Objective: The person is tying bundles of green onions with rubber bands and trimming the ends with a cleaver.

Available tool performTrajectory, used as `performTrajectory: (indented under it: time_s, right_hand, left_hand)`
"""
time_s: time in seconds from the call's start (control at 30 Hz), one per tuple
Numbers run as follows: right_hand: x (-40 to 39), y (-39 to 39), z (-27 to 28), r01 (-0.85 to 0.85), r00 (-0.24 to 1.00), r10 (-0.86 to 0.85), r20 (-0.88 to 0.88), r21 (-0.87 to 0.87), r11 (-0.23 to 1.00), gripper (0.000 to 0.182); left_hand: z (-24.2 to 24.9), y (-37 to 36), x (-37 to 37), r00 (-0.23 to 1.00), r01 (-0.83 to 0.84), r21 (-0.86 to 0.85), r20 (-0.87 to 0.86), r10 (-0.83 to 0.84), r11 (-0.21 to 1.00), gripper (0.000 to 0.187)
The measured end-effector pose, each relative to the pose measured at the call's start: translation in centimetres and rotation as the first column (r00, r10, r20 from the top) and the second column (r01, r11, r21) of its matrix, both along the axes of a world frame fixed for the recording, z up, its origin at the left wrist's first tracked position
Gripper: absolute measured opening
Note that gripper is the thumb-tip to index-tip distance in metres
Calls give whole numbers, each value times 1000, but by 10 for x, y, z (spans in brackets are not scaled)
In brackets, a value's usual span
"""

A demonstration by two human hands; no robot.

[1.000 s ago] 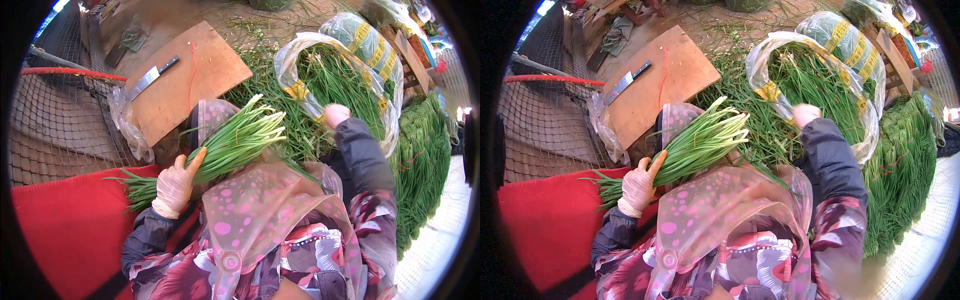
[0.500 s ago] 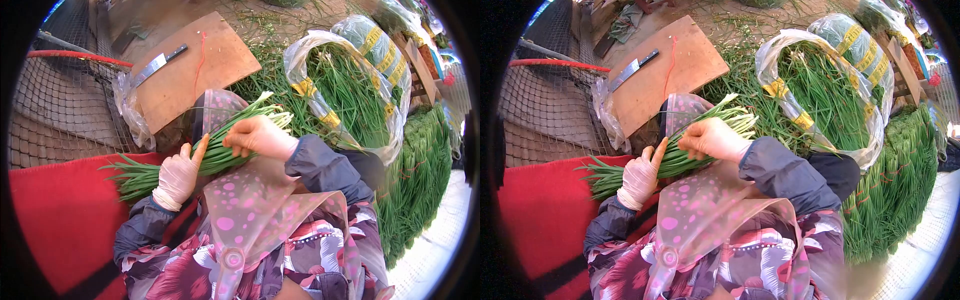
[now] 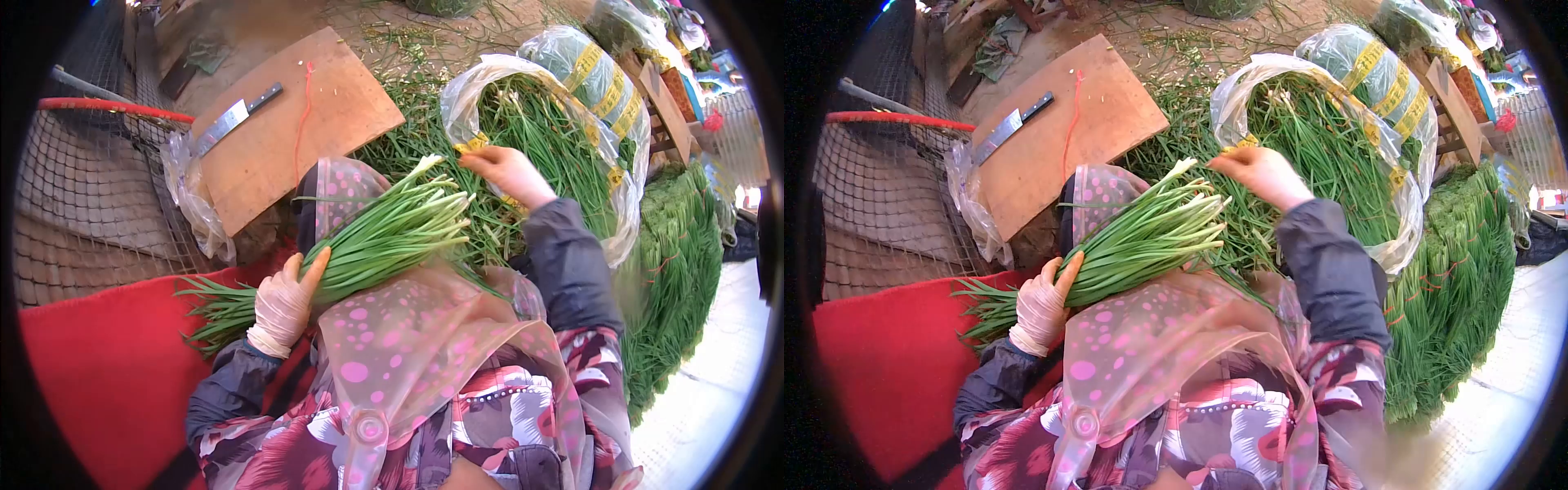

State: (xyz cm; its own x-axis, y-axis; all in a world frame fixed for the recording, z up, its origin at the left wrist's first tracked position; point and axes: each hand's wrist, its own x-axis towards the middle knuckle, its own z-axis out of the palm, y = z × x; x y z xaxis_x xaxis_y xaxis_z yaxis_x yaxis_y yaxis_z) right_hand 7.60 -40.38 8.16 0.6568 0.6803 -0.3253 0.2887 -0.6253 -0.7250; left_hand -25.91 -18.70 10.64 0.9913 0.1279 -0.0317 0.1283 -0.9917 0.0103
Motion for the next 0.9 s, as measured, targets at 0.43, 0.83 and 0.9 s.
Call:
performTrajectory:
  time_s: [0.43, 0.83, 0.9]
  right_hand:
    - [2, 19, 13, 103, 610, 260, -749, 400, 911, 41]
    - [-28, 29, -4, 543, 506, 64, -860, 376, 751, 28]
    - [-30, 37, -8, 585, 514, 11, -857, 360, 727, 23]
  left_hand:
    - [-21, 13, -3, 997, 42, -129, 62, -34, 991, 74]
    - [-16, 19, 3, 1000, 1, -337, -22, -10, 942, 83]
    - [-15, 16, 6, 997, -79, -478, -19, 80, 875, 82]
